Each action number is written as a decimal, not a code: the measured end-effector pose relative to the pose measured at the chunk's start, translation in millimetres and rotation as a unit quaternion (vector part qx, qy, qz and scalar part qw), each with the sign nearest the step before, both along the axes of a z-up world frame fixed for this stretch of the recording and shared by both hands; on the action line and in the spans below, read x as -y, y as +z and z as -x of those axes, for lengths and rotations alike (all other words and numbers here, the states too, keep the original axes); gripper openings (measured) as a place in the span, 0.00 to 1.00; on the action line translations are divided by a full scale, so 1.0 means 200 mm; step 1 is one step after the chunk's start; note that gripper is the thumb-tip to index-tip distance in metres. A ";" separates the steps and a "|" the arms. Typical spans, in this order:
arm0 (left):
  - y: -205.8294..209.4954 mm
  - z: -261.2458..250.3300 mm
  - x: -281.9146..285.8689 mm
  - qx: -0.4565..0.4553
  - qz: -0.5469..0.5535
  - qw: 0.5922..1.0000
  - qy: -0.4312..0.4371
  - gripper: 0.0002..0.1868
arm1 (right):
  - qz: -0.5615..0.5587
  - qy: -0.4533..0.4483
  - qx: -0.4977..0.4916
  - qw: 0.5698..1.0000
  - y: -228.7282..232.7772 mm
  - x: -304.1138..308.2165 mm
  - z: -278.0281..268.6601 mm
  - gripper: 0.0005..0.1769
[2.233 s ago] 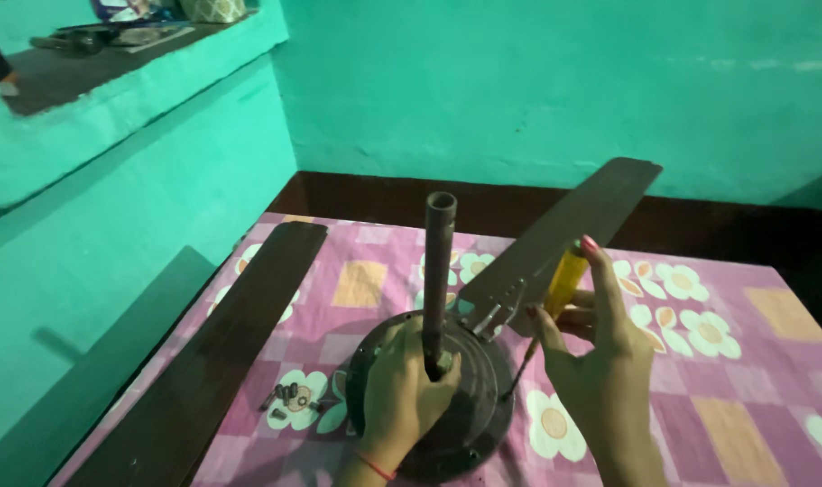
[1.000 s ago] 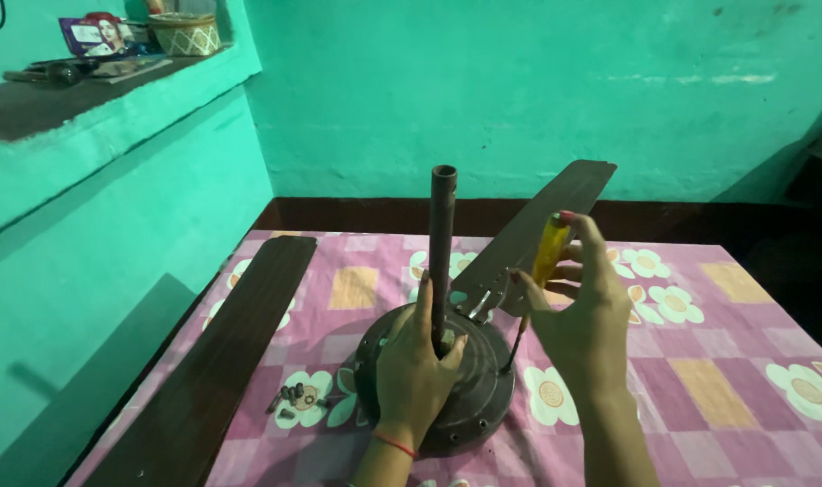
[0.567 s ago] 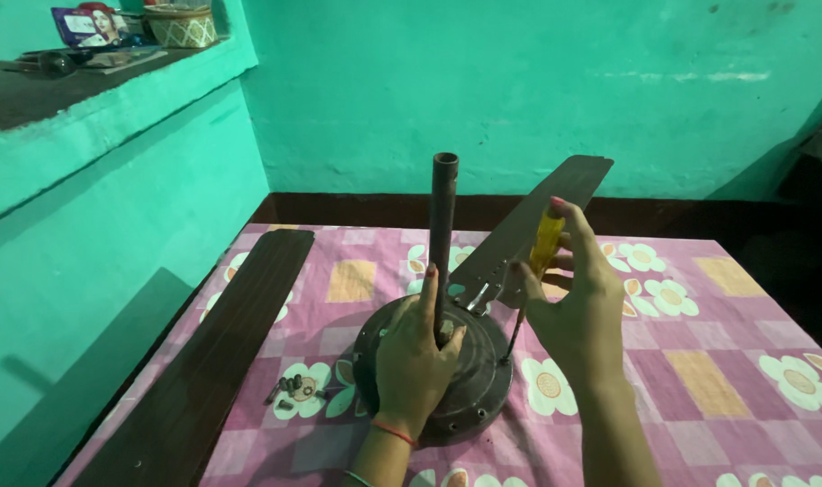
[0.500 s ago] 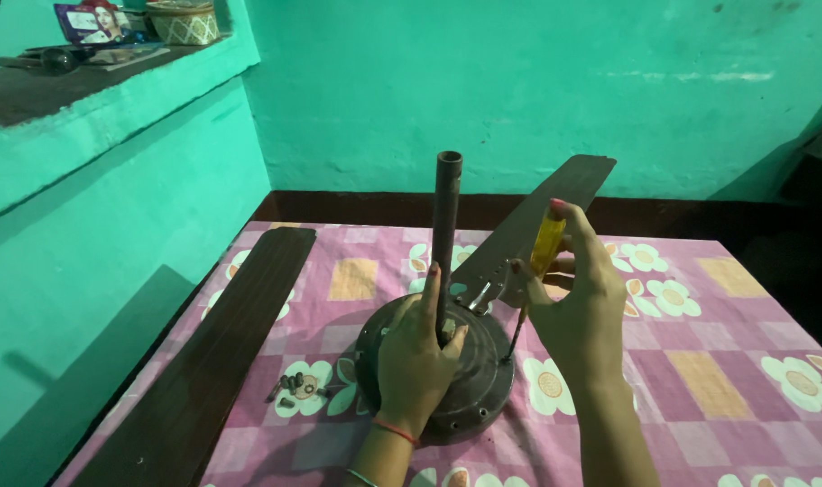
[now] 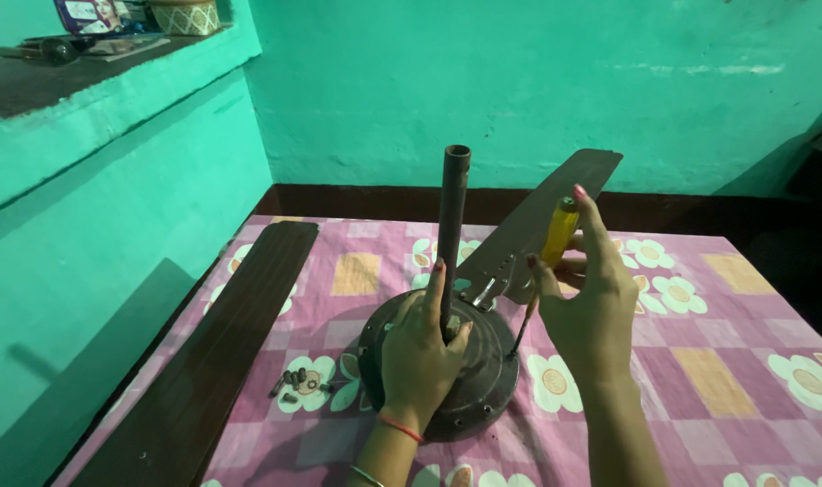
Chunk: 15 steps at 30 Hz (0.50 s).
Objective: The person attaches ceiling fan blades to the fan motor housing using a screwdriver. They position each blade, insert screws, and tighten them to secure the blades to the central hub.
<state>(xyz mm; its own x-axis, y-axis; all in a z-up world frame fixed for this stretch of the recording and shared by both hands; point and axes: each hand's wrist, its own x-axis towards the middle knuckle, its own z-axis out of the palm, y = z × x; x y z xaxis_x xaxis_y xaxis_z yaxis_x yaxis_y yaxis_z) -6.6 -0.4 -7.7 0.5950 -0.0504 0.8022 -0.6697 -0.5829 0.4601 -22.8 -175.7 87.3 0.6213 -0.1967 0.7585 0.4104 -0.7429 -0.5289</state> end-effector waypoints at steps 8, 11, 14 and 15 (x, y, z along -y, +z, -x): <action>0.01 0.00 0.00 -0.016 -0.015 1.000 0.005 0.51 | 0.010 0.034 0.047 0.998 0.00 -0.03 0.00 0.48; 0.02 0.00 0.00 -0.016 -0.017 1.000 0.004 0.50 | 0.008 0.012 0.018 1.000 0.01 -0.04 0.01 0.48; 0.02 0.00 0.00 -0.010 -0.016 1.000 0.005 0.50 | -0.018 0.011 -0.039 0.999 0.01 -0.03 0.00 0.50; 0.02 0.00 0.00 -0.011 -0.017 1.000 0.006 0.50 | -0.025 0.018 -0.053 0.998 0.01 -0.02 0.00 0.51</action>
